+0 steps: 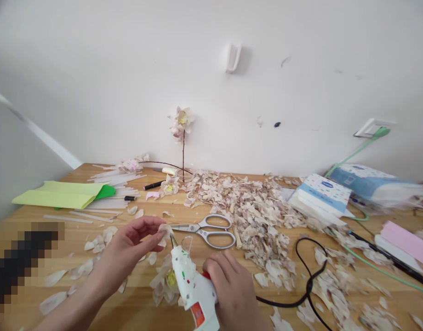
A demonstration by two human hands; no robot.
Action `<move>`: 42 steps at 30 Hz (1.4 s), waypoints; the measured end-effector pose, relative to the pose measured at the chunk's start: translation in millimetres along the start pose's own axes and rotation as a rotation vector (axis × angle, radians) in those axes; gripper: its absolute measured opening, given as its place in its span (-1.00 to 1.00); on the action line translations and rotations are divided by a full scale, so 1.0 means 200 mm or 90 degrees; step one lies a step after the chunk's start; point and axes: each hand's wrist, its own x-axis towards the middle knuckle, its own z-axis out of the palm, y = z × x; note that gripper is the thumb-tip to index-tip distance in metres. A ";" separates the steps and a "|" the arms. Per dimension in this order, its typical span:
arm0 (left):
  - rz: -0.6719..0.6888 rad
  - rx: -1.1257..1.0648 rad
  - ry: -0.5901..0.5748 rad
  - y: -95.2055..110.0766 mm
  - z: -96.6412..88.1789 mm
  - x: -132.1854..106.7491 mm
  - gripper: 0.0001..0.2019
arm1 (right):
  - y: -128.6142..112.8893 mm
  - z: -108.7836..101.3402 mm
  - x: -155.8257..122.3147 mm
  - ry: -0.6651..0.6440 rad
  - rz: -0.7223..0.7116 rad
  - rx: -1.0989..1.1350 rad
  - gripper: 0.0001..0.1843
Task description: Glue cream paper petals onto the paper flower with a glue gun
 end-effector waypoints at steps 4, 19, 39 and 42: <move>0.005 -0.005 0.007 0.00 0.00 0.01 -0.79 | 0.01 0.00 0.00 -0.018 0.002 -0.010 -0.87; -0.010 -0.020 -0.001 -0.01 -0.01 0.01 -0.77 | 0.02 0.00 0.01 0.000 0.017 -0.004 -0.86; 0.000 -0.094 0.016 0.00 -0.04 -0.01 -0.69 | 0.17 0.01 -0.11 -0.187 0.108 -0.130 -0.73; 0.002 -0.121 0.015 0.00 -0.07 -0.03 -0.67 | 0.23 0.03 -0.18 -0.264 0.132 -0.134 -0.74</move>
